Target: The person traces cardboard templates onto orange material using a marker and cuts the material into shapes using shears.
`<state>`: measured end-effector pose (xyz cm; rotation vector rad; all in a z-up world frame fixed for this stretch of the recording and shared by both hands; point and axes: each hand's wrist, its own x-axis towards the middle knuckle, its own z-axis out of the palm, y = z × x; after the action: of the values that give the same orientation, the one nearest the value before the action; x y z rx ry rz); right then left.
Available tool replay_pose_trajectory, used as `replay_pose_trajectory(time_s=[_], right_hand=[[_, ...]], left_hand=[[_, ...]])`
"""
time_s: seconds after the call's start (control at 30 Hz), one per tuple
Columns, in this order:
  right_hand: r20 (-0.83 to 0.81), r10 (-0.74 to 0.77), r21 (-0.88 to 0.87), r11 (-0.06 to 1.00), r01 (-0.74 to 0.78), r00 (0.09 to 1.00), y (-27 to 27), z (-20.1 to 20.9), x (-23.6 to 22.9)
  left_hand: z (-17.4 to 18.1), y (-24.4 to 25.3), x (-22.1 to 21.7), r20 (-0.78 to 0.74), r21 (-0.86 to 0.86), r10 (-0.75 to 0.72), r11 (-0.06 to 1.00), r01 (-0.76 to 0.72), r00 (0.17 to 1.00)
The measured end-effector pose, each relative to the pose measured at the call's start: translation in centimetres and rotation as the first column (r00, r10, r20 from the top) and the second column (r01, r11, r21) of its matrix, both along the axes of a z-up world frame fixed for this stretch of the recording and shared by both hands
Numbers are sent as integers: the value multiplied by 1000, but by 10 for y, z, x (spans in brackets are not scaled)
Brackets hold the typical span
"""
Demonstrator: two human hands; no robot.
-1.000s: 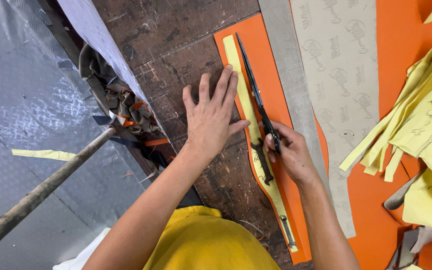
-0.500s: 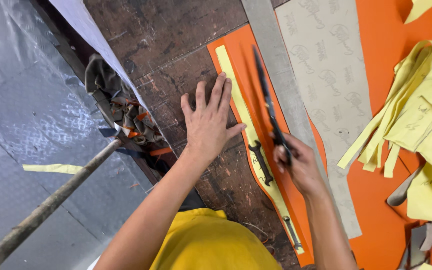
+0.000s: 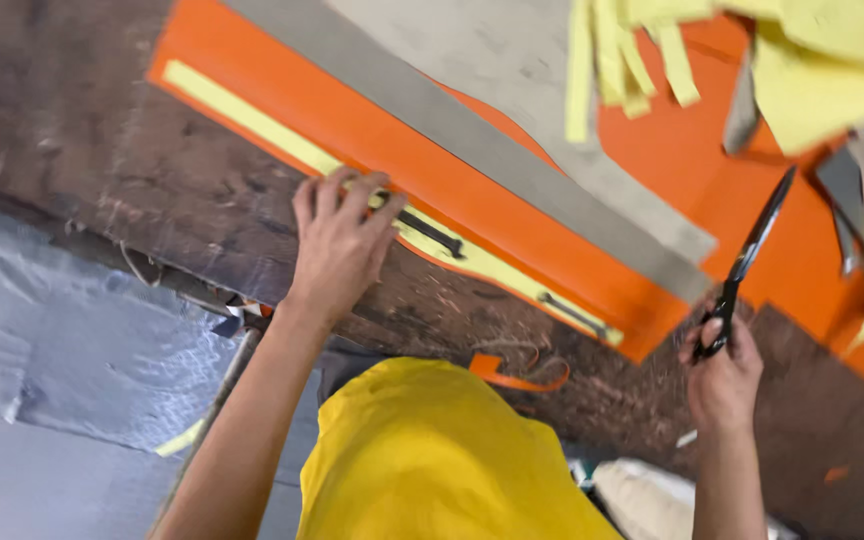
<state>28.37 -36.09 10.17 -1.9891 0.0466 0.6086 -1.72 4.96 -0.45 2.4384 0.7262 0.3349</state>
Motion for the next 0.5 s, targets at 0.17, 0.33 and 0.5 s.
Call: replay_pose_trajectory(time_s=[0.17,0.33,0.5], right_hand=[[149,-210,-74,972,223,966,-113,-10,-8],[192,-302,-94,942,323,934,-179,-16,-11],[224,-299,-156,928,337,928,-222,-26,-4]], left_hand=[[-2,-13,31,-74,104,-312,942,319,947],[13,-2,50,-286,187,-517,796,576,807],[52,9,89,-280,18,-565,805,593,776]])
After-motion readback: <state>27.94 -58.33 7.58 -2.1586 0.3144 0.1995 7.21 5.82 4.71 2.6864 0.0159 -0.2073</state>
